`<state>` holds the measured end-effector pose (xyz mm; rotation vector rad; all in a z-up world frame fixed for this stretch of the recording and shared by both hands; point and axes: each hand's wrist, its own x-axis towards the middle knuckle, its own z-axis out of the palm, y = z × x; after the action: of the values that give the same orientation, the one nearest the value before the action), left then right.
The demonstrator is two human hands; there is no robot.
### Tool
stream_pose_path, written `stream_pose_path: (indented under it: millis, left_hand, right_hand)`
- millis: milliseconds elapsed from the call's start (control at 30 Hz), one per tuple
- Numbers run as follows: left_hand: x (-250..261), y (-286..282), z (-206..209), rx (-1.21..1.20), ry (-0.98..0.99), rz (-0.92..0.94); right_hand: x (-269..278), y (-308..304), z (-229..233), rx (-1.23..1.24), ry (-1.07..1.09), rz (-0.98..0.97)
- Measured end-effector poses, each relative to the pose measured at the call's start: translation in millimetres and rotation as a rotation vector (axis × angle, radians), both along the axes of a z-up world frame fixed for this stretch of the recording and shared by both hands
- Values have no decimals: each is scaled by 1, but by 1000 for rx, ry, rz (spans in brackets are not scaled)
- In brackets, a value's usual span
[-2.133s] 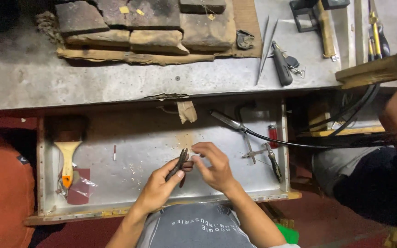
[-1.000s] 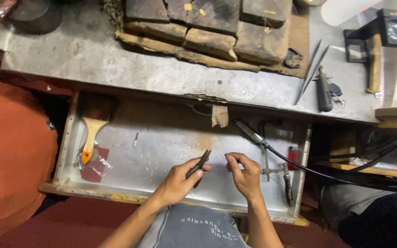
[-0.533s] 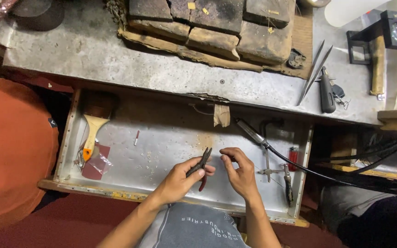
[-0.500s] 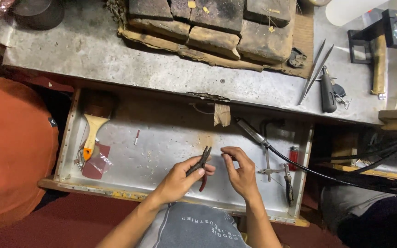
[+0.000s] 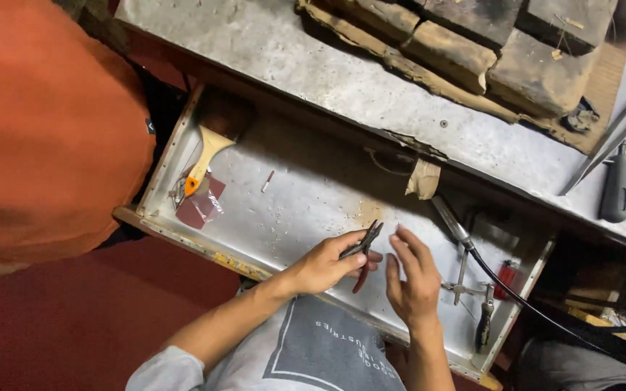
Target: Using a rotary tool to sand a jewelry component, cleaning the workbench with a brush, and organizing small parts from a bag.
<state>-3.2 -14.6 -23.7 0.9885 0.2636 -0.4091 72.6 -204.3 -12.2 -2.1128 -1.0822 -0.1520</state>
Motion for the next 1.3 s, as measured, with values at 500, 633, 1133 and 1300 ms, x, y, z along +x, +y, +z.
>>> stream_pose_path:
  millis: [500, 633, 1133, 1300]
  left_hand:
    - [2, 37, 2, 820, -218, -45]
    - [-7, 136, -12, 1490, -173, 307]
    - [-18, 200, -7, 2034, 132, 168]
    - [-20, 161, 38, 1642, -137, -19]
  right_hand:
    - [-26, 4, -35, 37, 559, 51]
    - [-22, -2, -18, -12, 652, -10]
    - [-6, -17, -21, 366, 1007, 105]
    - [7, -12, -19, 313, 874, -226]
